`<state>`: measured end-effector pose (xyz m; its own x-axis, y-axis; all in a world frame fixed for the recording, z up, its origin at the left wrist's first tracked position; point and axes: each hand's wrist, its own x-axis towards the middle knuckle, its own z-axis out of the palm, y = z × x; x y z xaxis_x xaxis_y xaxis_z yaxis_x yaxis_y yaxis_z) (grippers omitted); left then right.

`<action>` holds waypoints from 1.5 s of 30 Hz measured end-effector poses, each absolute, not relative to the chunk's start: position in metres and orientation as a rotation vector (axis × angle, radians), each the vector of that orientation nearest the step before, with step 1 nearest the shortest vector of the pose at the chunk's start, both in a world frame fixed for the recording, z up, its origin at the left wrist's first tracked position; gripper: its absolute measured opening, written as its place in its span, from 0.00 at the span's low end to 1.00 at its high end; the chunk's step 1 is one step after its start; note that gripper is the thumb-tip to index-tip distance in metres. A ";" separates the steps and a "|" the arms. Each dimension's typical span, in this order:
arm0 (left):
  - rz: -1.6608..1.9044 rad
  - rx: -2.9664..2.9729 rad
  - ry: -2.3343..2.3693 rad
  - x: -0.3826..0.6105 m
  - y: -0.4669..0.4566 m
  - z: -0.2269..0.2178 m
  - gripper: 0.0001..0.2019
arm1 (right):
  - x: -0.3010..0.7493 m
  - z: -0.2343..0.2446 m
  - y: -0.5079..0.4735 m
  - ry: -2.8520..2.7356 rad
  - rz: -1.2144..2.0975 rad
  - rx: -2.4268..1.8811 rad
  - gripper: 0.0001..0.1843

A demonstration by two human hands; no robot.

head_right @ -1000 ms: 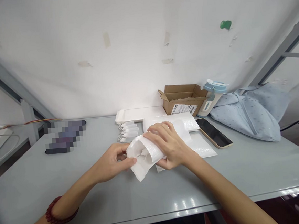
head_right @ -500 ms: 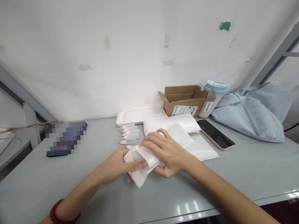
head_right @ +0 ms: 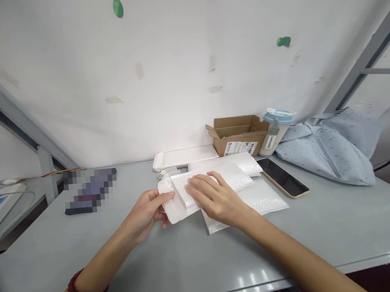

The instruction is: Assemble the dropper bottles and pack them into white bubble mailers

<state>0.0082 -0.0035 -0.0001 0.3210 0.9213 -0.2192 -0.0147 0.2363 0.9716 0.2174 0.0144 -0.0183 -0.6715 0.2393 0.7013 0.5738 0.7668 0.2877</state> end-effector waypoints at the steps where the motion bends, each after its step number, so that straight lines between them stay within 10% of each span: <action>1: 0.863 1.143 1.022 0.007 -0.003 0.001 0.15 | 0.217 -0.018 0.014 -2.275 -0.679 -0.615 0.21; 13: 1.260 2.623 0.781 0.015 -0.013 -0.020 0.18 | 0.217 -0.005 -0.003 -2.204 -0.732 -0.536 0.13; 31: 0.712 0.919 1.035 0.080 -0.007 -0.032 0.14 | 0.242 -0.020 0.045 -2.471 0.126 -1.052 0.11; 45: 0.764 2.066 1.560 -0.012 0.102 0.005 0.11 | 0.240 -0.025 0.043 -2.509 0.124 -1.172 0.09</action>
<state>-0.0116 0.1019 0.0052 0.2116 0.9633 0.1652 0.7210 -0.2680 0.6390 0.2398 0.0433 -0.0248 -0.5872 0.7556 0.2902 0.7232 0.6508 -0.2310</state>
